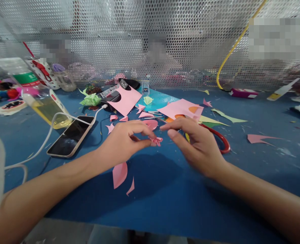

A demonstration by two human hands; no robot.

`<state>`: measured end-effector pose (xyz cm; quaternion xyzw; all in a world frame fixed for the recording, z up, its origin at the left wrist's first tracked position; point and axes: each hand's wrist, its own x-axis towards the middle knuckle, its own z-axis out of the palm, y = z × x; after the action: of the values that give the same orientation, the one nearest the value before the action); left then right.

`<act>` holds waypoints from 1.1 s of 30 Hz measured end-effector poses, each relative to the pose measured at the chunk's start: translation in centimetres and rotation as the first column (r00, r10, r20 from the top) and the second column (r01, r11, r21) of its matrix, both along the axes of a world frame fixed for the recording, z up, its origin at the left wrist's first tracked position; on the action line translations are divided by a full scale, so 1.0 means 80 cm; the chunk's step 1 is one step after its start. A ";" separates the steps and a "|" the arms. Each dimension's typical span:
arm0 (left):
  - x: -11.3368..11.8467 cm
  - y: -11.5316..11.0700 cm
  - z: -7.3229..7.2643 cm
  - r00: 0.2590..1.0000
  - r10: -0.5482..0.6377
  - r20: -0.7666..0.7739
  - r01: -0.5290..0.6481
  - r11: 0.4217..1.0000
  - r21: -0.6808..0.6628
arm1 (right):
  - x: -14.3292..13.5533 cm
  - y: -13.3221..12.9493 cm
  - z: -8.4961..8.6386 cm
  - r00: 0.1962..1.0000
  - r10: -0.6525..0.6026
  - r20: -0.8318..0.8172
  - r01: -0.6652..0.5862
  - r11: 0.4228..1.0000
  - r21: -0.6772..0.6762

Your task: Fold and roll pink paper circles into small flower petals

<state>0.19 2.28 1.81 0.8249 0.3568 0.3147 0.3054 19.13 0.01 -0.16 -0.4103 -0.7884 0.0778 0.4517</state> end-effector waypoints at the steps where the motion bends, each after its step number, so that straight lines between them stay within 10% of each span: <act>1: -0.001 0.003 0.000 1.000 -0.019 -0.012 0.020 0.999 0.037 | 0.002 0.003 -0.002 0.999 -0.019 -0.038 0.018 1.000 -0.015; 8: -0.024 0.046 -0.006 0.983 -0.067 -0.171 0.121 0.936 0.330 | 0.011 0.027 -0.021 0.993 -0.104 -0.057 0.099 0.992 -0.082; 13: -0.060 0.092 -0.003 0.931 0.158 -0.329 0.000 0.901 0.434 | 0.010 0.031 -0.027 0.996 -0.079 -0.038 0.076 0.993 -0.092; 22: -0.098 0.118 0.003 0.738 0.353 -0.575 -0.080 0.892 0.444 | 0.011 0.033 -0.031 0.998 -0.068 0.000 0.068 0.992 -0.103; 33: -0.099 0.112 0.006 0.714 0.262 -0.649 -0.015 0.933 0.360 | 0.011 0.033 -0.030 0.998 -0.052 0.018 0.054 0.995 -0.082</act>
<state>-7.74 11.26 2.25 0.8915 0.4481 0.0640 -0.0156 20.04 2.63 -2.59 -0.4500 -0.7768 0.0950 0.4301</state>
